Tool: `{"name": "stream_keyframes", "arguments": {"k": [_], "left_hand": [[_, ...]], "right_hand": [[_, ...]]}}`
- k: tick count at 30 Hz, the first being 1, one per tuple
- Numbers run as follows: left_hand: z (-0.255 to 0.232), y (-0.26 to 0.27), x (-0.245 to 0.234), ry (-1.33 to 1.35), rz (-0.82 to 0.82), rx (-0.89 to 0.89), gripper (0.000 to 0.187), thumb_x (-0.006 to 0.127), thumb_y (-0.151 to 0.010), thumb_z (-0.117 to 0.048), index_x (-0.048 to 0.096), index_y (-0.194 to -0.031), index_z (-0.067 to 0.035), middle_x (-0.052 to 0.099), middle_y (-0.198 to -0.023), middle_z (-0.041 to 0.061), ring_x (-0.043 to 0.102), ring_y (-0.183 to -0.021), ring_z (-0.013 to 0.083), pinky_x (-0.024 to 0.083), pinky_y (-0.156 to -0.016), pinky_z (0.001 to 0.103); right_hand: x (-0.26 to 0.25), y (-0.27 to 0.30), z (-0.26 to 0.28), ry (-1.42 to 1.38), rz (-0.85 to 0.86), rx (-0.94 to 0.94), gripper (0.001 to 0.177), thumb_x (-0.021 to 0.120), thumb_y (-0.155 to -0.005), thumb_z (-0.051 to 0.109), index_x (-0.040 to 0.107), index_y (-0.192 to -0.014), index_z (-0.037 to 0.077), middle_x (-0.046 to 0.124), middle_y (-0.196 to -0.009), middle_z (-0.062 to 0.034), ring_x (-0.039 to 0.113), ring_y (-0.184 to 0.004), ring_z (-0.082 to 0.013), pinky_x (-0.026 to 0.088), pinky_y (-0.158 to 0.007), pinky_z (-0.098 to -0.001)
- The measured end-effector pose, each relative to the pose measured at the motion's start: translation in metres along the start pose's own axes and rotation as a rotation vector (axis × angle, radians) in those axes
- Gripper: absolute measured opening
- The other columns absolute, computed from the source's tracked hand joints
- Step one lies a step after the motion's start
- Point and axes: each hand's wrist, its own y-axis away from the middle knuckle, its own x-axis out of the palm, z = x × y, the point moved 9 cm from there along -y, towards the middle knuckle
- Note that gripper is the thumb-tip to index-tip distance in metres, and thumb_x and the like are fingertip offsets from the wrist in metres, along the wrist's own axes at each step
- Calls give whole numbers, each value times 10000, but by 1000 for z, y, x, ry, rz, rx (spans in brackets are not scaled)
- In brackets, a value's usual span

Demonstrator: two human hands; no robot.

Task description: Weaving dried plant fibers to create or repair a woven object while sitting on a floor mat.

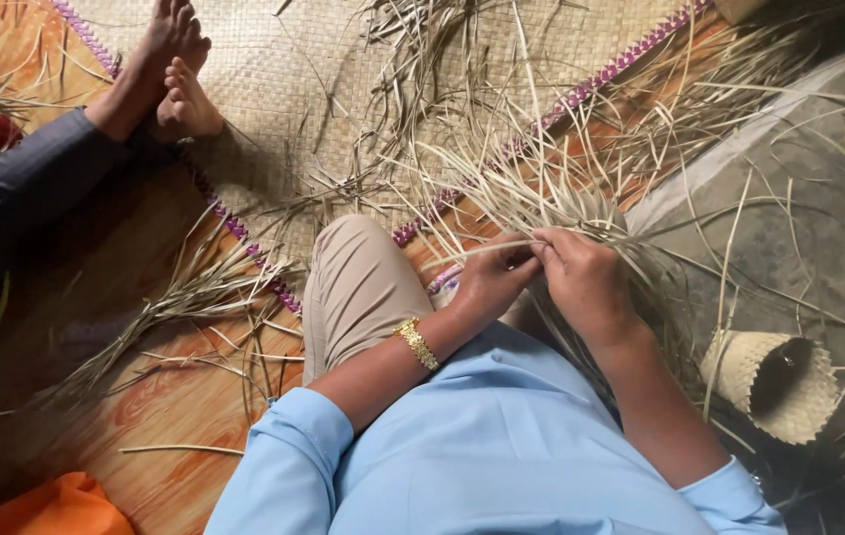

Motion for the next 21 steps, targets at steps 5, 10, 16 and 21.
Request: {"name": "stream_keyframes", "arguments": {"k": [5,10,16,21], "left_hand": [[-3,-7,2,-20,24,34,190,780,-825,-326,760,-925,-166,723,-812,102,720,-809,246,565,-738,379],[-57,-1,-25,-398,100,280,137,760,-827,-285,742,-874,-157,700,-760,79,722,-790,278,577,-691,371],[-114,16,-31,-424,272,420,155,678,-893,-257,713,-875,-106,698,-799,155,706,-826,401,560,-715,504],[-147,25,-31,-467,62,1104,131,565,-1001,-119,681,-974,-65,692,-979,131,680,-952,345,564,-880,462]], "right_hand": [[-14,-6,10,-270,-61,40,134,640,-970,14,738,-1061,14,680,-715,-125,694,-586,-227,561,-462,-297],[-2,-1,2,-163,-17,20,225,632,-963,54,739,-1156,95,690,-822,-136,713,-730,-279,587,-564,-365],[-3,0,10,-73,20,-57,238,607,-968,95,706,-1181,129,682,-866,-75,713,-877,-290,593,-745,-382],[-8,0,4,-154,2,49,101,596,-971,84,646,-1056,110,651,-758,-151,691,-845,-382,547,-686,-492]]}}
